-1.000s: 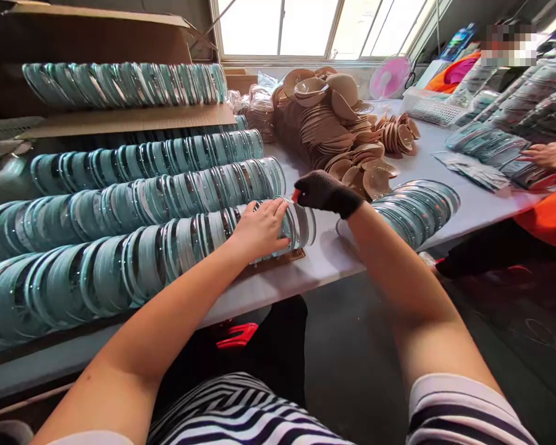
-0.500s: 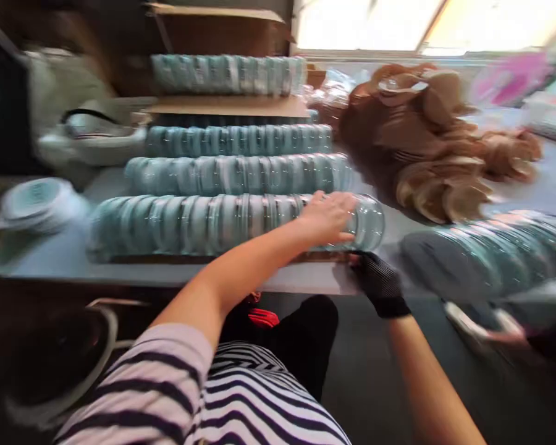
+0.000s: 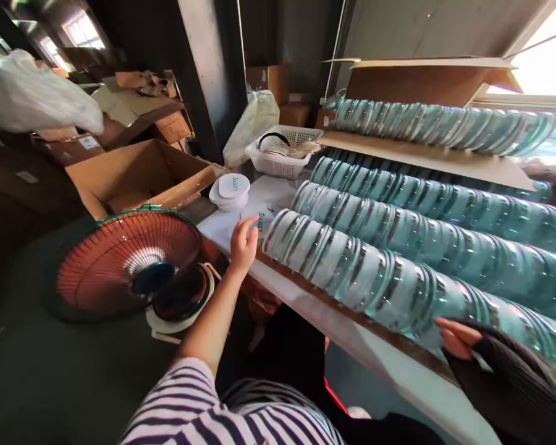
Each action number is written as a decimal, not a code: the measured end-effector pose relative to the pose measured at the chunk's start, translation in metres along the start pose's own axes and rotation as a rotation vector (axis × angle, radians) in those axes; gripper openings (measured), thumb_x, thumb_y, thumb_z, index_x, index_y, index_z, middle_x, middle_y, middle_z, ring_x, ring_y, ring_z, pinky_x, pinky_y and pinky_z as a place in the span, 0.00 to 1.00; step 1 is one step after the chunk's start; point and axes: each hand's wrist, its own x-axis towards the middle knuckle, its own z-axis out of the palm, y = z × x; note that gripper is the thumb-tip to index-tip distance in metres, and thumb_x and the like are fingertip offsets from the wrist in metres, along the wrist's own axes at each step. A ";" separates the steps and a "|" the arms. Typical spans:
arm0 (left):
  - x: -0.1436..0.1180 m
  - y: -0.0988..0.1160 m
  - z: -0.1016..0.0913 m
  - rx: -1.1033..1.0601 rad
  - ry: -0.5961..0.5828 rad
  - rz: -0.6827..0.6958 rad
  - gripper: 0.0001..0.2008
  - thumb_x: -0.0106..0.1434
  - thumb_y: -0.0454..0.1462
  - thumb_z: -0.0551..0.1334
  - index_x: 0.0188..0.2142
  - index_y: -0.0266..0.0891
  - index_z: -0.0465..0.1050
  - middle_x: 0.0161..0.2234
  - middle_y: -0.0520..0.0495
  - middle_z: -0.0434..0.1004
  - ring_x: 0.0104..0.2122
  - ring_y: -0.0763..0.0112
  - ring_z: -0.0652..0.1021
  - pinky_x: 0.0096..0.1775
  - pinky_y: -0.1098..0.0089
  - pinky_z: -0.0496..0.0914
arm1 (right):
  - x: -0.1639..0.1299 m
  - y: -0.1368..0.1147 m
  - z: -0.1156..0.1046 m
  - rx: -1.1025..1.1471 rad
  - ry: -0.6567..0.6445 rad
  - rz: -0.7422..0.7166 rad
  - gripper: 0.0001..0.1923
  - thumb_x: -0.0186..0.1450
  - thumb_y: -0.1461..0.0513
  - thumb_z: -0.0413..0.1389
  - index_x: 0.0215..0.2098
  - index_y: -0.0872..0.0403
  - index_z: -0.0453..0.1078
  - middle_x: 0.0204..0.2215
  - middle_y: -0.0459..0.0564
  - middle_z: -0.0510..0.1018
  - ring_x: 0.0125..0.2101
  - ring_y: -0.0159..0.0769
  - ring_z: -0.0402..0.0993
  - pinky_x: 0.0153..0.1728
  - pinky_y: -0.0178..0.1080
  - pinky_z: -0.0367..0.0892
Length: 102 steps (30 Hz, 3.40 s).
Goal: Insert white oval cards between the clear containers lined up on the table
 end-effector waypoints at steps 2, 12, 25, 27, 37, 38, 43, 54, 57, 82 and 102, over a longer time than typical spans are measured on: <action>0.001 -0.038 0.001 0.009 -0.077 -0.033 0.18 0.71 0.37 0.48 0.54 0.37 0.71 0.54 0.38 0.75 0.56 0.65 0.74 0.58 0.58 0.69 | 0.076 -0.043 0.021 0.141 0.017 -0.069 0.15 0.64 0.51 0.52 0.47 0.24 0.72 0.35 0.55 0.82 0.33 0.48 0.81 0.32 0.50 0.71; 0.010 -0.060 0.017 0.389 -0.382 -0.032 0.27 0.66 0.45 0.60 0.62 0.37 0.67 0.65 0.30 0.63 0.63 0.45 0.67 0.61 0.46 0.62 | 0.328 -0.182 0.245 -0.151 -0.911 -0.122 0.30 0.67 0.55 0.53 0.64 0.62 0.64 0.57 0.64 0.74 0.54 0.45 0.74 0.49 0.37 0.68; 0.017 -0.070 0.021 0.287 -0.470 0.146 0.26 0.64 0.44 0.64 0.60 0.38 0.68 0.64 0.31 0.63 0.64 0.41 0.65 0.62 0.49 0.62 | 0.345 -0.150 0.320 -0.014 -1.297 0.108 0.28 0.59 0.42 0.60 0.35 0.60 0.74 0.21 0.46 0.72 0.21 0.30 0.65 0.24 0.34 0.60; 0.017 -0.072 0.022 0.266 -0.460 0.159 0.27 0.64 0.43 0.64 0.60 0.38 0.67 0.64 0.31 0.64 0.64 0.41 0.65 0.62 0.48 0.62 | 0.344 -0.149 0.322 0.080 -1.302 0.148 0.27 0.56 0.43 0.64 0.36 0.59 0.72 0.22 0.44 0.72 0.21 0.28 0.63 0.23 0.33 0.60; 0.017 -0.076 0.021 0.197 -0.474 0.167 0.27 0.61 0.42 0.68 0.59 0.40 0.68 0.65 0.35 0.64 0.63 0.44 0.66 0.62 0.50 0.63 | 0.337 -0.147 0.304 0.357 -1.354 0.226 0.24 0.52 0.50 0.66 0.41 0.57 0.71 0.32 0.49 0.79 0.30 0.33 0.73 0.30 0.34 0.69; 0.016 -0.076 0.020 0.195 -0.470 0.163 0.27 0.61 0.42 0.68 0.58 0.40 0.69 0.65 0.35 0.64 0.63 0.45 0.67 0.61 0.50 0.64 | 0.337 -0.148 0.305 0.345 -1.360 0.208 0.24 0.53 0.50 0.65 0.40 0.57 0.72 0.32 0.50 0.79 0.30 0.34 0.73 0.29 0.34 0.69; -0.003 -0.073 0.013 0.153 -0.420 0.131 0.26 0.59 0.38 0.69 0.57 0.42 0.70 0.64 0.38 0.66 0.63 0.42 0.66 0.60 0.46 0.65 | 0.339 -0.166 0.314 0.216 -1.337 0.067 0.18 0.53 0.56 0.64 0.38 0.59 0.72 0.32 0.49 0.78 0.30 0.33 0.71 0.28 0.33 0.66; -0.100 -0.083 0.005 -0.903 0.261 -0.832 0.40 0.57 0.45 0.70 0.65 0.47 0.55 0.63 0.35 0.61 0.59 0.53 0.72 0.55 0.55 0.71 | 0.315 -0.240 0.317 0.079 -1.421 -0.327 0.31 0.49 0.66 0.65 0.52 0.61 0.72 0.44 0.54 0.80 0.40 0.41 0.76 0.38 0.37 0.71; -0.100 -0.070 0.001 -1.220 0.213 -1.098 0.32 0.53 0.46 0.72 0.55 0.44 0.66 0.50 0.41 0.74 0.48 0.61 0.78 0.46 0.64 0.76 | 0.311 -0.256 0.312 0.048 -1.394 -0.369 0.34 0.50 0.66 0.65 0.56 0.63 0.70 0.47 0.57 0.79 0.41 0.42 0.77 0.40 0.37 0.71; -0.015 -0.055 0.000 -1.095 0.369 -0.651 0.43 0.62 0.44 0.64 0.70 0.45 0.43 0.65 0.35 0.62 0.61 0.58 0.71 0.59 0.56 0.67 | 0.281 -0.230 0.183 0.224 -0.905 -0.206 0.24 0.58 0.64 0.60 0.53 0.52 0.75 0.45 0.50 0.81 0.46 0.48 0.76 0.47 0.42 0.69; 0.013 -0.092 0.032 -0.591 0.068 -0.251 0.28 0.61 0.33 0.57 0.62 0.39 0.61 0.60 0.37 0.67 0.62 0.60 0.68 0.63 0.59 0.62 | 0.295 -0.200 0.244 0.646 -0.953 -0.160 0.32 0.67 0.48 0.55 0.64 0.53 0.64 0.57 0.52 0.75 0.53 0.41 0.73 0.57 0.41 0.65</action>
